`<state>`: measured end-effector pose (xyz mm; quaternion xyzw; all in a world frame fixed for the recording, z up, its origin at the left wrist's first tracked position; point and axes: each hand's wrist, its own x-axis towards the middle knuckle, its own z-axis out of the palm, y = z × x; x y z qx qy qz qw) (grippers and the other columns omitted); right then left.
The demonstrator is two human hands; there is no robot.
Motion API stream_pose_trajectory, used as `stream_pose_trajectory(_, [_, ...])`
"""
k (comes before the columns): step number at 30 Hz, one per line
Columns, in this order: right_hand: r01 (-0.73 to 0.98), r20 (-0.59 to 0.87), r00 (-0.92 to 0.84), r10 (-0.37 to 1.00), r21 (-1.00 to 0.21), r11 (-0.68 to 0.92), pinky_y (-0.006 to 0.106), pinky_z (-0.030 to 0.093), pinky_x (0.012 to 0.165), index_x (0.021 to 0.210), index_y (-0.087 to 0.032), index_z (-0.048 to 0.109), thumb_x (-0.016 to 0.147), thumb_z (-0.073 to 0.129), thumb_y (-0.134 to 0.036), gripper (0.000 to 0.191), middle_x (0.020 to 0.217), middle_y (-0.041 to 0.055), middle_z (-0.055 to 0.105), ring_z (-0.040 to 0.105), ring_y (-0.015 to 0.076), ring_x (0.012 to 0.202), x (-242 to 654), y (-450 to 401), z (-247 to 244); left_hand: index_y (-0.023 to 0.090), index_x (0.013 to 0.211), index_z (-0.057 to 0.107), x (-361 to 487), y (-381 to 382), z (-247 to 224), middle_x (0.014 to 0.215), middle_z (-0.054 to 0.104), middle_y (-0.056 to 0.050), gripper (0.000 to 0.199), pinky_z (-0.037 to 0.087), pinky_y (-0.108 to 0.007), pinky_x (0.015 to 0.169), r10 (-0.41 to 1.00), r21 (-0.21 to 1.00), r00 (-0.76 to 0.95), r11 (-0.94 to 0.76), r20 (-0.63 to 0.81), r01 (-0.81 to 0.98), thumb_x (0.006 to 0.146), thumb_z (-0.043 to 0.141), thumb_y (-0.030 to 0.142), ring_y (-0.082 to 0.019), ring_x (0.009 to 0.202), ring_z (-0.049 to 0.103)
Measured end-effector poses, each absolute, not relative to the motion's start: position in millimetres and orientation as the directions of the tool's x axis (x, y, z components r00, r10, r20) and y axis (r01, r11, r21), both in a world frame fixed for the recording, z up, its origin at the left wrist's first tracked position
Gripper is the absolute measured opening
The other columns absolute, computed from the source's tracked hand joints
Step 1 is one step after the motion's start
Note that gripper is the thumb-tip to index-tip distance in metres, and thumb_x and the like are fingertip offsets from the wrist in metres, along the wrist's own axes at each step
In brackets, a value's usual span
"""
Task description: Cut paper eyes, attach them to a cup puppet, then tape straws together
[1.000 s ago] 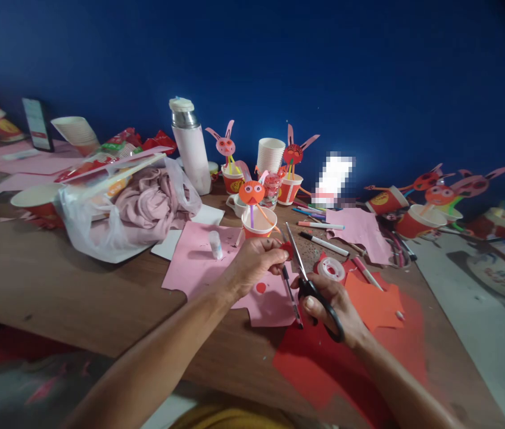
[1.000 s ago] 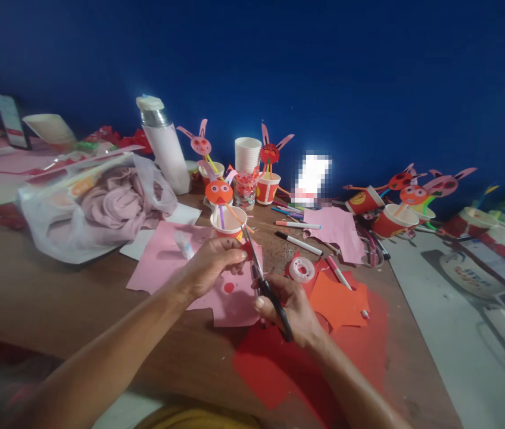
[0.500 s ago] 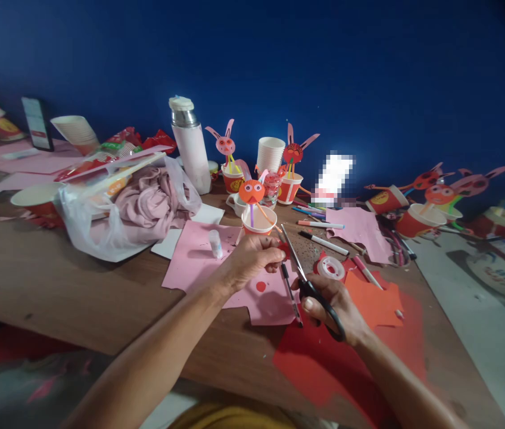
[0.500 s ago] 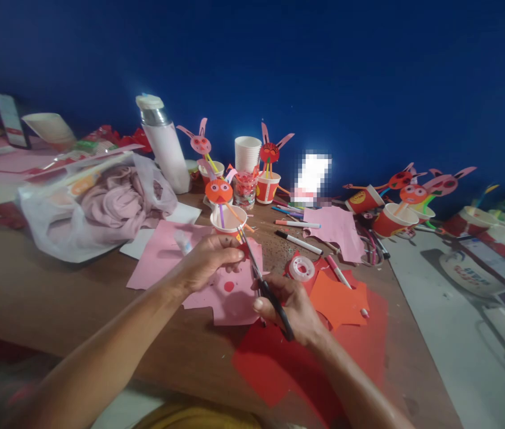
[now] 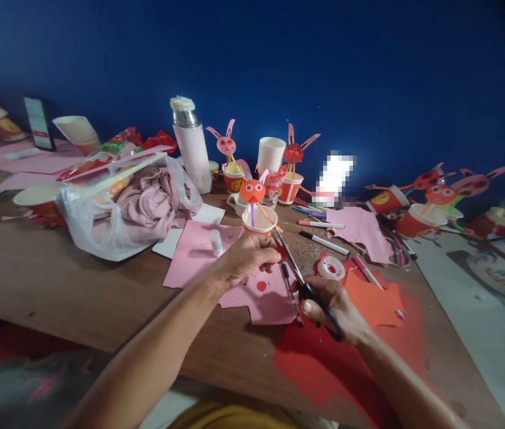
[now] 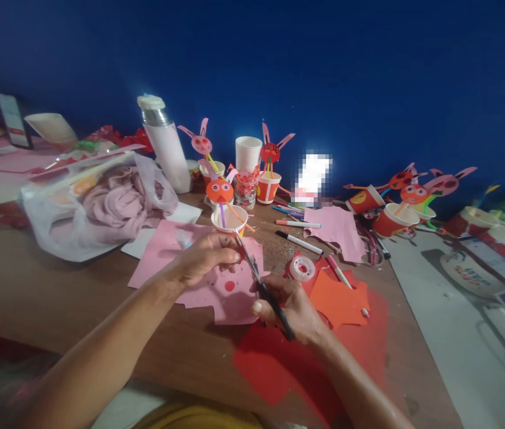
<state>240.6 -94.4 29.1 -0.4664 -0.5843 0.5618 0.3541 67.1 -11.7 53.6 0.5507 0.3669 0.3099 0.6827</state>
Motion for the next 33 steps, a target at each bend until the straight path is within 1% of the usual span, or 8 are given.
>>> stream_pose_trajectory(5, [0.145,-0.078,-0.352,0.933,-0.989,-0.028,0.02,0.035,0.043,0.085,-0.013,0.054,0.066,0.06,-0.057,0.048,0.06,-0.0018,0.047,0.042,0.0073,0.047,243,-93,28,0.014,0.056,0.056,65,-12,55,0.049,0.05,0.004,0.002,0.031,-0.021,0.045,0.81,0.979,0.56,0.202,-0.171,0.006,0.057,0.055,0.016,-0.006,0.043,0.045])
stream_pose_trajectory(13, [0.188,-0.076,-0.349,0.934,-0.982,-0.01,0.02,0.033,0.042,0.083,-0.013,0.054,0.066,0.058,-0.059,0.048,0.056,-0.0033,0.044,0.04,0.007,0.046,244,-94,29,0.013,0.055,0.057,65,-10,55,0.047,0.051,0.003,0.004,0.03,-0.021,0.043,0.79,0.976,0.581,0.213,-0.197,0.042,0.056,0.056,0.016,-0.006,0.042,0.045])
stream_pose_trajectory(19, [0.21,-0.113,-0.335,0.935,-0.977,-0.043,0.019,0.03,0.038,0.081,-0.014,0.053,0.065,0.058,-0.06,0.048,0.053,-0.0043,0.043,0.039,0.0065,0.043,243,-94,32,0.013,0.054,0.057,65,-10,57,0.046,0.051,0.003,0.004,0.03,-0.02,0.043,0.79,0.974,0.577,0.22,-0.207,0.048,0.057,0.055,0.014,-0.005,0.041,0.043])
stream_pose_trajectory(22, [0.187,-0.11,-0.32,0.941,-0.981,-0.051,0.019,0.03,0.037,0.082,-0.014,0.053,0.064,0.06,-0.059,0.048,0.052,-0.0046,0.043,0.039,0.0065,0.042,241,-94,32,0.013,0.054,0.057,65,-10,58,0.045,0.05,0.004,0.004,0.032,-0.02,0.043,0.79,0.974,0.579,0.225,-0.202,0.032,0.058,0.056,0.015,-0.005,0.041,0.042])
stream_pose_trajectory(26, [0.161,-0.085,-0.249,0.965,-0.986,-0.046,0.02,0.031,0.038,0.082,-0.015,0.053,0.062,0.062,-0.058,0.049,0.051,-0.005,0.043,0.039,0.0068,0.042,241,-94,32,0.014,0.057,0.055,69,-13,56,0.047,0.049,0.004,0.011,0.035,-0.021,0.047,0.792,0.974,0.583,0.228,-0.181,-0.007,0.062,0.057,0.023,-0.006,0.044,0.044])
stream_pose_trajectory(29, [0.147,-0.058,-0.199,0.978,-0.989,-0.029,0.021,0.032,0.039,0.084,-0.015,0.053,0.065,0.06,-0.057,0.047,0.05,-0.0051,0.044,0.04,0.0074,0.041,241,-94,30,0.014,0.061,0.056,74,-16,53,0.054,0.052,0.004,0.013,0.038,-0.022,0.051,0.801,0.969,0.577,0.239,-0.159,-0.064,0.062,0.06,0.026,-0.006,0.047,0.047])
stream_pose_trajectory(33, [0.126,-0.018,-0.202,0.979,-0.992,0.007,0.021,0.034,0.04,0.088,-0.014,0.052,0.069,0.059,-0.053,0.044,0.05,-0.005,0.045,0.042,0.008,0.041,241,-95,24,0.013,0.063,0.057,79,-20,49,0.055,0.053,0.003,0.013,0.038,-0.023,0.054,0.816,0.964,0.56,0.242,-0.14,-0.112,0.062,0.062,0.025,-0.006,0.049,0.047])
